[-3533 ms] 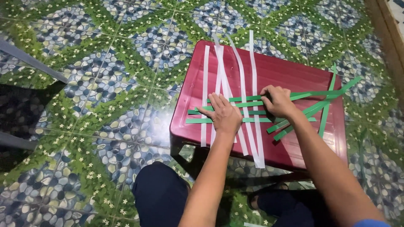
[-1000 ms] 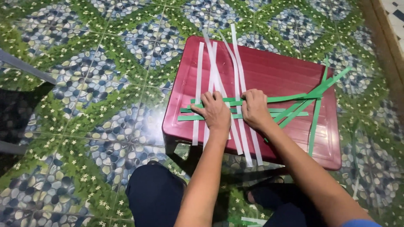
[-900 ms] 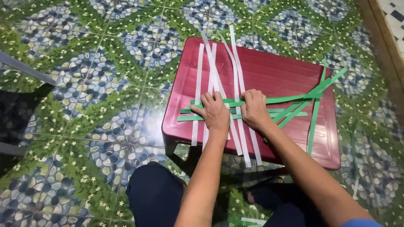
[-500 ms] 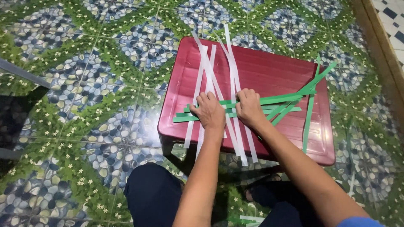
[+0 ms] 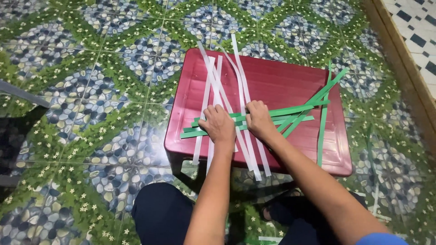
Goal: The person weaves green and white plastic strips together on a small red table. They interlace the green strips horizontally through the vertical white strips, alternating the pattern to create a grid.
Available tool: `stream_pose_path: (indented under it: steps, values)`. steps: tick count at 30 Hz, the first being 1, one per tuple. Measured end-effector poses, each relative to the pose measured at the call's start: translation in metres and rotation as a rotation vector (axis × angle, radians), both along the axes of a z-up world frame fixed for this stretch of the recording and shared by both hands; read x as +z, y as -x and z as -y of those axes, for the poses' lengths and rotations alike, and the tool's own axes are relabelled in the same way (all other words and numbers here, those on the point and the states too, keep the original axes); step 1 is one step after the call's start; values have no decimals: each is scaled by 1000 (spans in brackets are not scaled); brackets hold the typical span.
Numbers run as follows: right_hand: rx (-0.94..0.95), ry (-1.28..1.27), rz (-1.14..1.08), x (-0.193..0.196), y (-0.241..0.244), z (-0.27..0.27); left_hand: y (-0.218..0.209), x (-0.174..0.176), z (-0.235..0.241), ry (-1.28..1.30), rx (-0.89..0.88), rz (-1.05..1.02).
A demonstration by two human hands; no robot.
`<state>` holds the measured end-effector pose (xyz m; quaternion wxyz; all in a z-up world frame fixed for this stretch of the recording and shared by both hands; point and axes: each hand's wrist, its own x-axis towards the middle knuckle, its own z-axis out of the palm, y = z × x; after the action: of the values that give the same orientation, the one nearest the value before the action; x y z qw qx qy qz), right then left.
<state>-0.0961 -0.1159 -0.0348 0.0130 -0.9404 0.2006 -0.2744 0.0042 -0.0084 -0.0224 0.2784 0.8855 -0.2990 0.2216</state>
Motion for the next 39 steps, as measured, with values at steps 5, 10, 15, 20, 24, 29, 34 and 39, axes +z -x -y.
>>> stream_pose_path:
  steps: [5, 10, 15, 20, 24, 29, 34, 39]
  values:
    - [-12, -34, 10, 2, -1, -2, 0, 6, -4, 6, -27, -54]
    - [-14, -68, 17, -1, -1, 1, 3, 2, -1, -22, -11, -67]
    - [-8, -73, 31, 1, -2, 0, 4, 12, -5, -19, -13, -67]
    - [-5, -79, 40, 3, -3, -2, 3, 3, -2, 6, -27, -18]
    - [0, -98, 52, 4, -3, -2, 0, -3, -1, 21, -63, -20]
    - [-1, -96, 62, 2, -1, 3, 1, -8, 4, 53, -70, 14]
    - [11, -125, 84, -1, -3, 3, 0, -5, 1, 61, -62, 41]
    - [20, -89, 65, 5, -3, 0, 4, 6, -4, 71, -49, 65]
